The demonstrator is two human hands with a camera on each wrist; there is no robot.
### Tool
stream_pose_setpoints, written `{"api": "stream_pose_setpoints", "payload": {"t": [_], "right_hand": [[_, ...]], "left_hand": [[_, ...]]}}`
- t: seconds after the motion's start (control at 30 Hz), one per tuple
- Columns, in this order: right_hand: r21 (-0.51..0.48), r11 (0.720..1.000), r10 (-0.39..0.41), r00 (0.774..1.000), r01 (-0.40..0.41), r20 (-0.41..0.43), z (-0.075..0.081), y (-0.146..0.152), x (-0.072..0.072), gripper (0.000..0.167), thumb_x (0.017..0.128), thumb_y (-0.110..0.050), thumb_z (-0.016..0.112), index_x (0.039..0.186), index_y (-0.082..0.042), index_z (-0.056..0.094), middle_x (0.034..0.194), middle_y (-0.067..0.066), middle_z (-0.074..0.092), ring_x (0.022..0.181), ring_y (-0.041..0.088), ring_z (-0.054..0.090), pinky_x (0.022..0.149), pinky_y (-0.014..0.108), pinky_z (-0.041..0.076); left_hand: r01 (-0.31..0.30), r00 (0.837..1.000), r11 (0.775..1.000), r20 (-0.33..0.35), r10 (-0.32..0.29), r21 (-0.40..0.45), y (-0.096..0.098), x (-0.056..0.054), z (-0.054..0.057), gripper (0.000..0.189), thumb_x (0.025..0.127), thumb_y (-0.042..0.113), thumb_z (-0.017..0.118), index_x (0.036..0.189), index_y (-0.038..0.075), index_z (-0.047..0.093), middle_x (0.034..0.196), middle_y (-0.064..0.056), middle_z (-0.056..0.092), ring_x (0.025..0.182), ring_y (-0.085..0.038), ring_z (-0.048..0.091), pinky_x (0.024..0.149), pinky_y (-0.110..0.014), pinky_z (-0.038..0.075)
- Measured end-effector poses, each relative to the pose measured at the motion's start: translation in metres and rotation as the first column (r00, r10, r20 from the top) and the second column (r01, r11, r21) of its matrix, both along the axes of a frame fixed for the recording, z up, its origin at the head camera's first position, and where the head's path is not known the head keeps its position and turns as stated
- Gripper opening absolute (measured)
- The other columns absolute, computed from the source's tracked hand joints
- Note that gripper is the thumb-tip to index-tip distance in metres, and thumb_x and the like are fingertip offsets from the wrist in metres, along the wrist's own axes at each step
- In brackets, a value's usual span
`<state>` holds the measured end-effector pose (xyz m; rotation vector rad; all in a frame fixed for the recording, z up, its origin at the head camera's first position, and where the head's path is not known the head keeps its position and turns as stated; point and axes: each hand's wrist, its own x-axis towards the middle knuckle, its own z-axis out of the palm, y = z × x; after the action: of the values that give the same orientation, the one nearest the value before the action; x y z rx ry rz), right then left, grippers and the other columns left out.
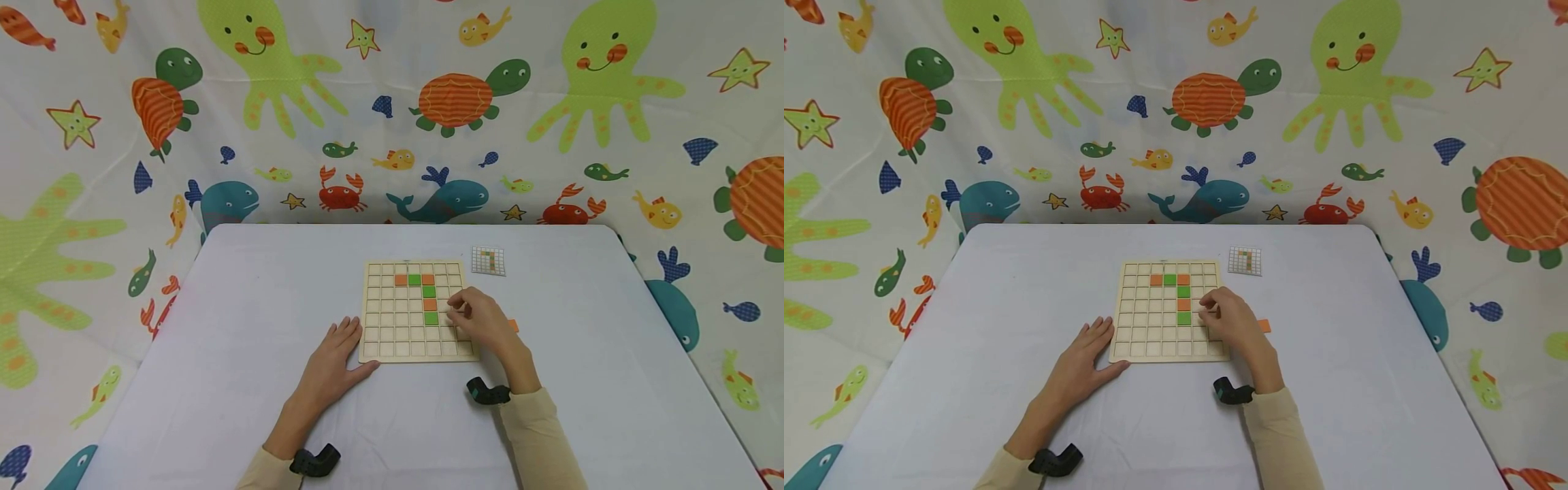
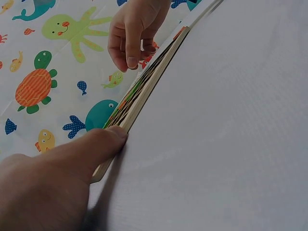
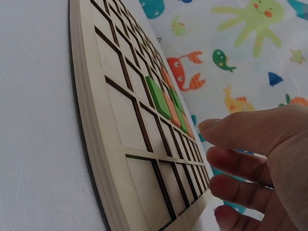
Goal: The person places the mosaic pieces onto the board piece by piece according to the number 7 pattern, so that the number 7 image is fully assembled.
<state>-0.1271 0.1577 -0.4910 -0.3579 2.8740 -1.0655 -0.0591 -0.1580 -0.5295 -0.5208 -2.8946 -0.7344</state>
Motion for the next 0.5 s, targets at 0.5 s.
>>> {"api": "stream_pose_setpoints", "payload": {"t": [0.5], "right_hand": [[0.006, 1.0, -0.015, 0.999, 0.015, 0.037, 0.0031, 0.01, -0.0015, 0.023, 0.092, -0.018, 0.07, 0.112, -0.007, 0.068, 0.104, 0.006, 0.066, 0.087, 0.019, 0.057, 0.072, 0.03, 0.051]], "left_hand": [[0.005, 1.0, 1.0, -0.002, -0.005, 0.002, -0.0007, 0.0, -0.0005, 0.083, 0.084, 0.051, 0.075, 0.144, -0.001, 0.051, 0.153, -0.014, 0.048, 0.147, -0.029, 0.041, 0.125, -0.046, 0.031]]}}
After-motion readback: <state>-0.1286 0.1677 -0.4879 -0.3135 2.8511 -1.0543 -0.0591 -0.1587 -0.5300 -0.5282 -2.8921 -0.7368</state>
